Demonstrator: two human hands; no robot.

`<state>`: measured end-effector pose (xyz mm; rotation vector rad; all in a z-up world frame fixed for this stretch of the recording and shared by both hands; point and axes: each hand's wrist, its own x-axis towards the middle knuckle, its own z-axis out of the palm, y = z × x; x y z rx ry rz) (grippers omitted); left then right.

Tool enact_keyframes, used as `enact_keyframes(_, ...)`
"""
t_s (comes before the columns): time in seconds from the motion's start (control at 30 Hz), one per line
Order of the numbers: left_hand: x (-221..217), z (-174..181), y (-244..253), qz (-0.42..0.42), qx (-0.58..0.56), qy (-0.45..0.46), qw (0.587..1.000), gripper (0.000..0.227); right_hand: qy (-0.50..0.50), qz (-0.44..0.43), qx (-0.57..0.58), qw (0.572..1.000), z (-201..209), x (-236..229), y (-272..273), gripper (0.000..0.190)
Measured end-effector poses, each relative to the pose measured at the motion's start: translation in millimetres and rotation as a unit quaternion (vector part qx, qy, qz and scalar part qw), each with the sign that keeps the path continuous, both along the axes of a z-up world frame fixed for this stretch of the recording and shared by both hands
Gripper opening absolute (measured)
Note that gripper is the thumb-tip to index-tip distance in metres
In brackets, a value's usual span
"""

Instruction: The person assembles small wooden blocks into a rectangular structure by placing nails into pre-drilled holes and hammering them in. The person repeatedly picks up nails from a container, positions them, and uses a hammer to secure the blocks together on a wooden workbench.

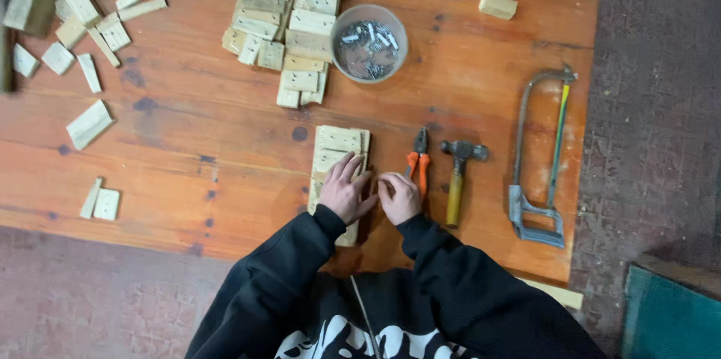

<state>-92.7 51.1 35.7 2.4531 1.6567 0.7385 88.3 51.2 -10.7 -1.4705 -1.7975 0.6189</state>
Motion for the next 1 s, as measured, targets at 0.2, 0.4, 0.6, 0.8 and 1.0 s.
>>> enact_keyframes(0.2,-74.7,-21.5,20.2,0.039,-0.049,-0.025,0.998,0.034,-0.007,0.009,-0.078,0.997,8.0,-33.0,13.1,0.007)
enact_keyframes(0.4,-147.4,-30.3,11.7,0.104,-0.042,-0.079,0.991,0.022,0.011,0.087,-0.085,0.993,56.6,-97.6,17.7,0.005)
enact_keyframes(0.6,-186.9,-38.8,-55.6,0.225,-0.013,-0.049,0.973,0.025,0.030,0.231,-0.095,0.968,57.4,-145.1,-17.0,0.010)
enact_keyframes(0.8,-198.0,-33.3,-145.5,0.372,-0.001,-0.051,0.927,0.024,0.025,0.356,-0.124,0.926,45.3,-180.1,-38.9,0.012)
enact_keyframes(1.0,-244.0,-66.8,-233.8,0.479,-0.033,-0.076,0.874,0.025,-0.006,0.447,-0.119,0.887,29.4,-236.6,-62.4,0.011)
